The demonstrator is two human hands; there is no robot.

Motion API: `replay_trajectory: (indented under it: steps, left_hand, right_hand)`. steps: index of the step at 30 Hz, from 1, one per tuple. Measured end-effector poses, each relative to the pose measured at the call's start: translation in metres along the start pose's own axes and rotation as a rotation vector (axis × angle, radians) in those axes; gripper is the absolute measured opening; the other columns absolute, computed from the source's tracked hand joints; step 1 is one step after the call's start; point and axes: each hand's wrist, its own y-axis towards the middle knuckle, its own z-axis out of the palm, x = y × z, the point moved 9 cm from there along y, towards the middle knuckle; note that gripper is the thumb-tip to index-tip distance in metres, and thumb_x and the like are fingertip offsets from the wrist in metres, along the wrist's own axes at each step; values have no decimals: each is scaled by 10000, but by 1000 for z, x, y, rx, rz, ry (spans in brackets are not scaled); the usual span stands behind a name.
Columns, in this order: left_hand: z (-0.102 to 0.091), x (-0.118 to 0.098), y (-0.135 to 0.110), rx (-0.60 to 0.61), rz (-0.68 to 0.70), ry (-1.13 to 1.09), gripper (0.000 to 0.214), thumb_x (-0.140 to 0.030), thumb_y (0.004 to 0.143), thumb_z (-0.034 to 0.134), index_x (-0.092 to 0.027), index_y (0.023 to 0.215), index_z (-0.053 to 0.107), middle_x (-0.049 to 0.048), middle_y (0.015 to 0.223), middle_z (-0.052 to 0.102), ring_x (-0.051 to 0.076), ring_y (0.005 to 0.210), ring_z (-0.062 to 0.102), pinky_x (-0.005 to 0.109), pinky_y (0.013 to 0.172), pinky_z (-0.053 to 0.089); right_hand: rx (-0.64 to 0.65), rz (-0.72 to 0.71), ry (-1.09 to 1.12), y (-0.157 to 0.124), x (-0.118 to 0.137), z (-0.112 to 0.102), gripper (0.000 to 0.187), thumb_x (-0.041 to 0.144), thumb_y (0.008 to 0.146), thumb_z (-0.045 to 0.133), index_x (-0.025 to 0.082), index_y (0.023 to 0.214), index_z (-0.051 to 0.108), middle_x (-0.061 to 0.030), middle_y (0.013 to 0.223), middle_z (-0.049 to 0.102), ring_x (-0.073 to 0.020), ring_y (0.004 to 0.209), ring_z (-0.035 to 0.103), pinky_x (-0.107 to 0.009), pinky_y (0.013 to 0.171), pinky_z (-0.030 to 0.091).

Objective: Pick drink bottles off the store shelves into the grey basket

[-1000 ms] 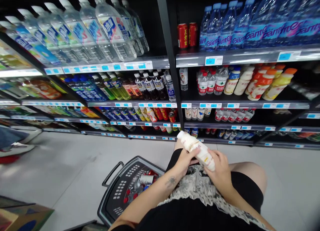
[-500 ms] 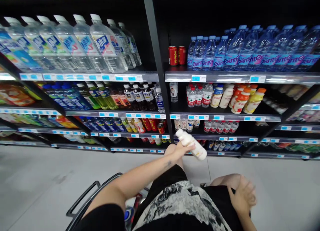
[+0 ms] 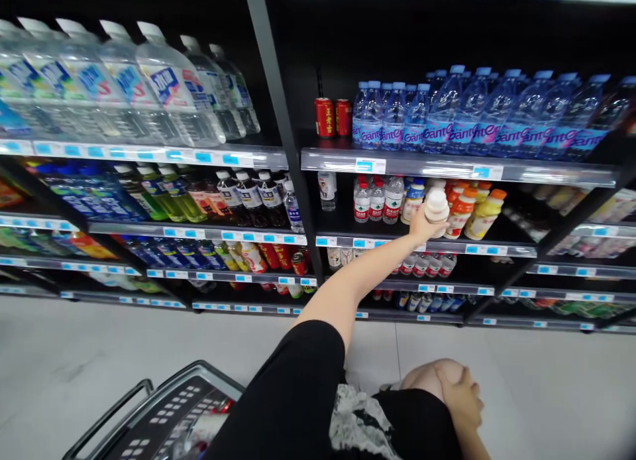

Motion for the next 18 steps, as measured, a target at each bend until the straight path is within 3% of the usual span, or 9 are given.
replay_trajectory:
  steps: [3, 6, 13, 18]
  left_hand:
    - [15, 10, 21, 83, 28, 194, 812, -332, 592, 943, -111, 1285, 582, 184, 1257, 623, 282, 1176, 579, 382, 1039, 449]
    - [23, 25, 34, 153, 49, 245, 773, -303, 628, 922, -95, 1283, 568, 191, 1246, 646, 288, 1166, 596, 379, 1019, 459]
    - [24, 56, 50, 67, -28, 169, 696, -301, 728, 859, -108, 1294, 503, 203, 1321, 620, 257, 1214, 599, 346, 1038, 452]
    - [35, 55, 57, 157, -24, 262, 674, -344, 794, 811, -148, 1339, 465, 186, 1296, 638, 278, 1166, 628, 358, 988, 477]
  right_hand:
    - [5, -27, -14, -1, 1, -1, 1026, 858, 796, 372, 199, 1576, 264, -249, 1453, 418, -515, 1239, 482, -649, 902, 466]
    - [17, -43, -20, 1, 1, -3, 1028, 872, 802, 335, 198, 1574, 254, -241, 1464, 408, -513, 1239, 483, -636, 927, 462]
    - [49, -53, -16, 5, 11, -4, 1012, 881, 810, 274, 209, 1566, 258, -221, 1469, 410, -508, 1250, 468, -645, 963, 446]
    - [66, -86, -39, 5, 28, 1, 981, 850, 828, 280, 207, 1568, 251, -218, 1487, 402, -496, 1270, 456, -636, 965, 446]
